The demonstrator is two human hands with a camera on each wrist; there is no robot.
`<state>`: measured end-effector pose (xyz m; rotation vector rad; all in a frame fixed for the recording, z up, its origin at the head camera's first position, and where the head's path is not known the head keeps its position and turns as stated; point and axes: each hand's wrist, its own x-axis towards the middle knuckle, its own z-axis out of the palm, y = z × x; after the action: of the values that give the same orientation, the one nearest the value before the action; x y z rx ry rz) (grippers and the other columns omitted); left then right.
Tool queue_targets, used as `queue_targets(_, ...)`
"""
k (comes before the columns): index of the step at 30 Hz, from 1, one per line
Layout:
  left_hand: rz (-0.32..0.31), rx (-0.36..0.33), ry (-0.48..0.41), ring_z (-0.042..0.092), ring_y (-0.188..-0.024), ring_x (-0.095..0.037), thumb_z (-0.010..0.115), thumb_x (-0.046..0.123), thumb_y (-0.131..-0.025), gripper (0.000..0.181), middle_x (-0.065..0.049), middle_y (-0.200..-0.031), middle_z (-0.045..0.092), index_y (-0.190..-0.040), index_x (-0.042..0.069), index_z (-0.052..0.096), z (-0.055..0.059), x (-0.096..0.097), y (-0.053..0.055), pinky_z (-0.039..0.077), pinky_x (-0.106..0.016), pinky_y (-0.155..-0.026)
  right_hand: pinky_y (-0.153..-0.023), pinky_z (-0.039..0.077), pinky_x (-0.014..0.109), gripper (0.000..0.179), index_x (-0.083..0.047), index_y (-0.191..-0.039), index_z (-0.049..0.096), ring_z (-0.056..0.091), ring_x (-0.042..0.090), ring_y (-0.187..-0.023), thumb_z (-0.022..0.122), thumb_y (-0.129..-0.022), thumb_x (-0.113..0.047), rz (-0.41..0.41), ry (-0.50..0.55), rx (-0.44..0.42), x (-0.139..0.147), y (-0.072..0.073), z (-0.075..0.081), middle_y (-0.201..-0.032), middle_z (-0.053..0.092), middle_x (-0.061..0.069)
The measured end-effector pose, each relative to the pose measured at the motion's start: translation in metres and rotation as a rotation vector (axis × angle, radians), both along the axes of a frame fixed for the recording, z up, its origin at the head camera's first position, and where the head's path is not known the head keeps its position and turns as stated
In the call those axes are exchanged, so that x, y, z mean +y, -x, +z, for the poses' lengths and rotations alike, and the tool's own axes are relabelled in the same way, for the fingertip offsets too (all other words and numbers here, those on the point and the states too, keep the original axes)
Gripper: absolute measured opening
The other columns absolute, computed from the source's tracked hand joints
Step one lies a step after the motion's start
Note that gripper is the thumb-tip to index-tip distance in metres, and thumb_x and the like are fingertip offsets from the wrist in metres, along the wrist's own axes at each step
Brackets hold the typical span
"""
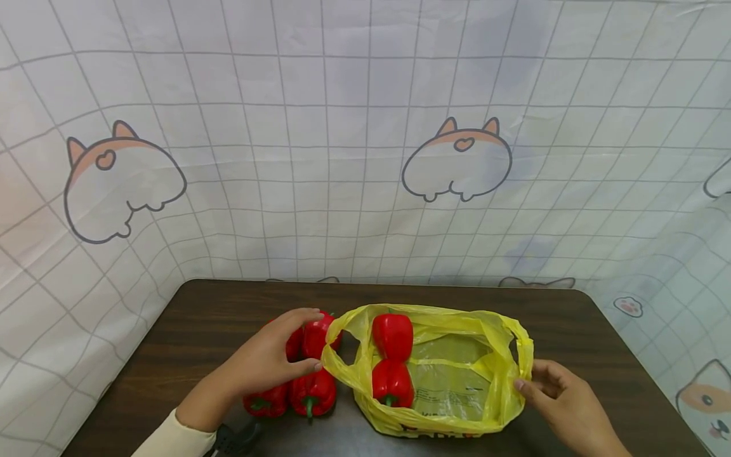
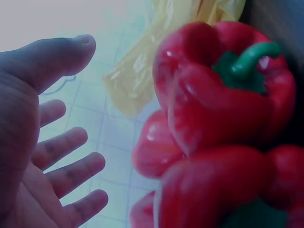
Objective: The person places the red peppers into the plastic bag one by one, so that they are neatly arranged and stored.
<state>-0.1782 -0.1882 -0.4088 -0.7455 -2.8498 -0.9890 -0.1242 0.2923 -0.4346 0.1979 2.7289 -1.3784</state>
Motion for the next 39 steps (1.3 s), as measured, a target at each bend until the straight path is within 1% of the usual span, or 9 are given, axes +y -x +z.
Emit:
queue_targets(4,0.008,-0.009,0.000,0.048,-0.138,-0.030,0.087,0.035,-0.082,0.075,-0.001,-0.150,0.050,-0.146,0.018,0.053,-0.003,-0.011,-0.003,0.043,-0.060,-0.106,-0.078,0.060,0.035,0.060,0.004,-0.137,0.055,0.071,0.023,-0.100,0.073,-0.096,-0.036,-0.001,0.003,0.004,0.000,0.000,0.000,-0.121,0.068,0.014)
queue_targets(8,0.016,-0.011,-0.010,0.048,-0.137,-0.031,0.088,0.036,-0.081,0.074,0.000,-0.149,0.051,-0.144,0.019,0.053,-0.007,-0.019,-0.006,0.044,-0.062,-0.105,-0.078,0.060,0.035,0.060,0.004,-0.137,0.055,0.071,0.022,-0.100,0.073,-0.096,-0.037,0.001,0.010,0.004,0.000,-0.001,0.000,-0.121,0.068,0.014)
queue_targets(15,0.013,-0.010,-0.020,0.049,-0.135,-0.032,0.087,0.038,-0.082,0.073,-0.002,-0.147,0.052,-0.144,0.018,0.054,-0.011,-0.033,-0.012,0.045,-0.060,-0.104,-0.078,0.060,0.036,0.060,0.003,-0.136,0.056,0.071,0.022,-0.098,0.073,-0.096,-0.037,-0.001,-0.007,-0.003,0.001,0.000,0.001,-0.120,0.068,0.014)
queue_targets(21,0.030,-0.046,-0.029,0.051,-0.133,-0.031,0.088,0.036,-0.081,0.073,0.000,-0.143,0.056,-0.143,0.015,0.055,-0.013,-0.045,-0.020,0.046,-0.058,-0.103,-0.079,0.060,0.038,0.062,0.003,-0.137,0.056,0.071,0.023,-0.098,0.073,-0.096,-0.041,-0.006,-0.003,-0.022,0.002,0.000,0.001,-0.119,0.070,0.013)
queue_targets(27,0.038,-0.075,-0.047,0.053,-0.131,-0.032,0.087,0.042,-0.081,0.074,0.000,-0.141,0.056,-0.142,0.015,0.055,-0.018,-0.060,-0.028,0.047,-0.060,-0.102,-0.080,0.060,0.041,0.067,0.001,-0.136,0.057,0.071,0.024,-0.099,0.073,-0.094,-0.047,-0.015,-0.013,-0.031,0.003,-0.001,0.000,-0.117,0.071,0.011)
queue_targets(30,0.039,-0.076,-0.049,0.054,-0.130,-0.030,0.087,0.044,-0.080,0.075,0.000,-0.141,0.056,-0.142,0.015,0.055,-0.021,-0.067,-0.031,0.047,-0.059,-0.102,-0.081,0.060,0.041,0.067,0.001,-0.137,0.056,0.071,0.024,-0.099,0.073,-0.094,-0.047,-0.012,-0.008,-0.030,0.003,-0.001,0.000,-0.118,0.070,0.011)
queue_targets(36,0.049,-0.051,-0.028,0.055,-0.130,-0.030,0.086,0.046,-0.081,0.072,0.002,-0.140,0.058,-0.139,0.013,0.058,-0.027,-0.078,-0.036,0.048,-0.057,-0.102,-0.079,0.060,0.039,0.065,0.001,-0.137,0.057,0.071,0.023,-0.098,0.073,-0.094,-0.046,-0.010,-0.014,-0.024,0.003,-0.001,0.000,-0.116,0.071,0.010)
queue_targets(39,0.039,-0.054,-0.033,0.055,-0.129,-0.029,0.085,0.047,-0.082,0.071,0.002,-0.139,0.059,-0.138,0.013,0.058,-0.029,-0.082,-0.037,0.048,-0.056,-0.101,-0.079,0.060,0.039,0.064,0.000,-0.137,0.057,0.071,0.023,-0.099,0.073,-0.094,-0.045,-0.014,-0.019,-0.027,0.002,-0.001,0.000,-0.115,0.072,0.009)
